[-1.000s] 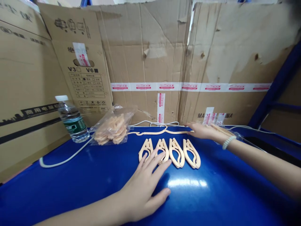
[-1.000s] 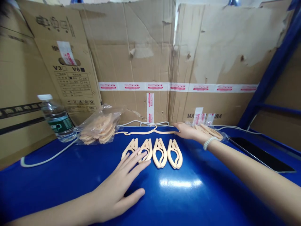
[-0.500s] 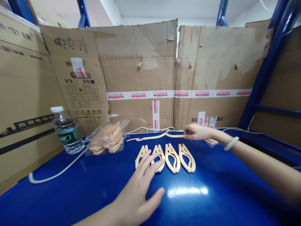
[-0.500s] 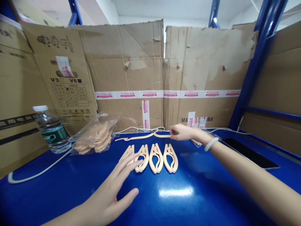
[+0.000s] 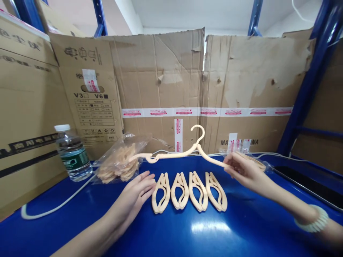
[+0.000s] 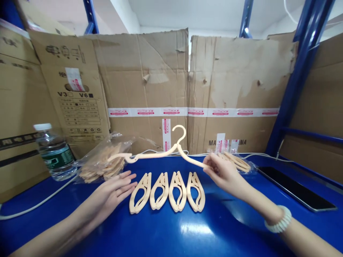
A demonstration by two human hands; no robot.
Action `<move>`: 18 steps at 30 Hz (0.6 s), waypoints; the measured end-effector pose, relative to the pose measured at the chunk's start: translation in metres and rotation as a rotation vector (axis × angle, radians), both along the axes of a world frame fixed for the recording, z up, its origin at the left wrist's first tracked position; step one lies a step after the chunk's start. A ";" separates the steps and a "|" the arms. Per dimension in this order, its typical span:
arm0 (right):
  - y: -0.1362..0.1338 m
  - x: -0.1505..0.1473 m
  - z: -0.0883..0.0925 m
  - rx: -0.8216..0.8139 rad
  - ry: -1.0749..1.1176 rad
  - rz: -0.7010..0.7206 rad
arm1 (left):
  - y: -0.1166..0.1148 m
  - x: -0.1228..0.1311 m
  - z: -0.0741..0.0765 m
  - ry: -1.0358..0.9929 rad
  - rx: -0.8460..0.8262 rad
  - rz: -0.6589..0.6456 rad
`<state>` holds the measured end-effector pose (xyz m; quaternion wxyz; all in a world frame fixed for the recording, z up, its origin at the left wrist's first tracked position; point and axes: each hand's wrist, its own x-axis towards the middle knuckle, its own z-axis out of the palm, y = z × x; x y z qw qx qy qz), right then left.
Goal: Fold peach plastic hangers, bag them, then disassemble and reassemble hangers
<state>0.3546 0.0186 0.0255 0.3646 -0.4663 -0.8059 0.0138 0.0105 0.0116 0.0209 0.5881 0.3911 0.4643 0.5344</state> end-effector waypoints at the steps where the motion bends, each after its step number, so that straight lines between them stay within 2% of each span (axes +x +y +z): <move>1: -0.002 -0.003 -0.004 0.014 -0.022 0.008 | 0.000 0.000 0.000 0.019 0.032 0.025; 3: -0.007 -0.009 -0.010 -0.017 -0.067 0.041 | -0.002 0.000 -0.003 0.106 0.106 0.015; 8: -0.022 -0.021 -0.017 -0.139 -0.099 0.149 | -0.008 0.001 -0.018 0.483 0.394 -0.257; 10: -0.024 -0.025 -0.018 -0.143 -0.104 0.157 | -0.011 0.002 -0.019 0.538 0.466 -0.285; 13: -0.022 -0.027 -0.019 -0.051 -0.154 0.125 | -0.013 0.003 -0.015 0.479 0.412 -0.195; 18: -0.018 -0.019 -0.025 0.298 -0.420 -0.082 | -0.011 0.003 -0.009 0.295 0.297 -0.011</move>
